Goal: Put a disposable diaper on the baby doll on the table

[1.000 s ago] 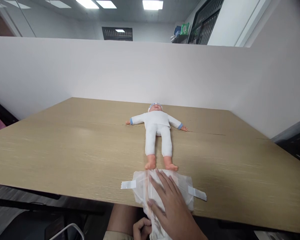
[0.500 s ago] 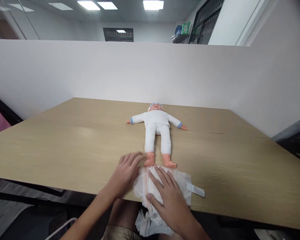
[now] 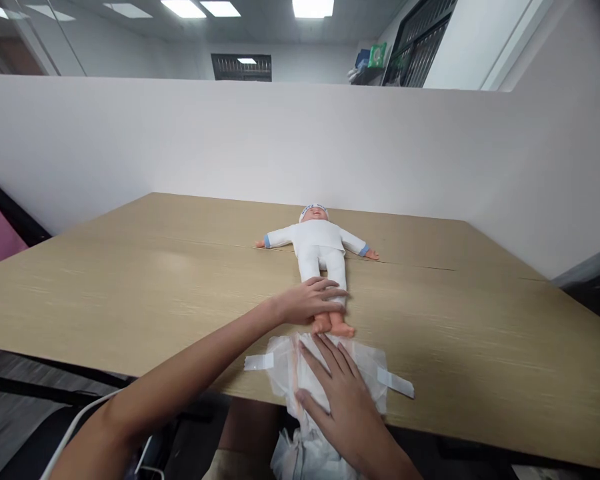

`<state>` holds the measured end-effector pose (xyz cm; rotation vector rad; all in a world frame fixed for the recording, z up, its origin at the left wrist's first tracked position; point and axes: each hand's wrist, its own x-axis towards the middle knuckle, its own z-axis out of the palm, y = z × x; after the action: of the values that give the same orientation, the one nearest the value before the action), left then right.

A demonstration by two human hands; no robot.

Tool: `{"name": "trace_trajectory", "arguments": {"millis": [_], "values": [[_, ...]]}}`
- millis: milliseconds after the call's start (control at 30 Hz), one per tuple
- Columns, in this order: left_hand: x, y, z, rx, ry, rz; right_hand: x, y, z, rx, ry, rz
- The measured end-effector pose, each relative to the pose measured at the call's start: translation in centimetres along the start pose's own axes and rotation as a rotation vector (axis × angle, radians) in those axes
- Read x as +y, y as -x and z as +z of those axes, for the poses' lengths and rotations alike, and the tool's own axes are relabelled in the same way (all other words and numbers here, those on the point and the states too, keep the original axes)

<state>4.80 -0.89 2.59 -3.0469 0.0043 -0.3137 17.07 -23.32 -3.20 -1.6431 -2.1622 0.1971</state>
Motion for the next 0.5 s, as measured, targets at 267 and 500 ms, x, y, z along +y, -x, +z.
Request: {"name": "trace_trajectory", "arguments": {"millis": [267,500], "values": [[-0.3,-1.9,-1.1,0.025,0.114,-0.084,1.0,-1.1,-0.1,-0.131,-0.055,0.067],[-2.9,-3.6,-7.5,0.224,0.486,-0.209,2.8,-5.3,-1.3,-0.206,-0.116,0.017]]}}
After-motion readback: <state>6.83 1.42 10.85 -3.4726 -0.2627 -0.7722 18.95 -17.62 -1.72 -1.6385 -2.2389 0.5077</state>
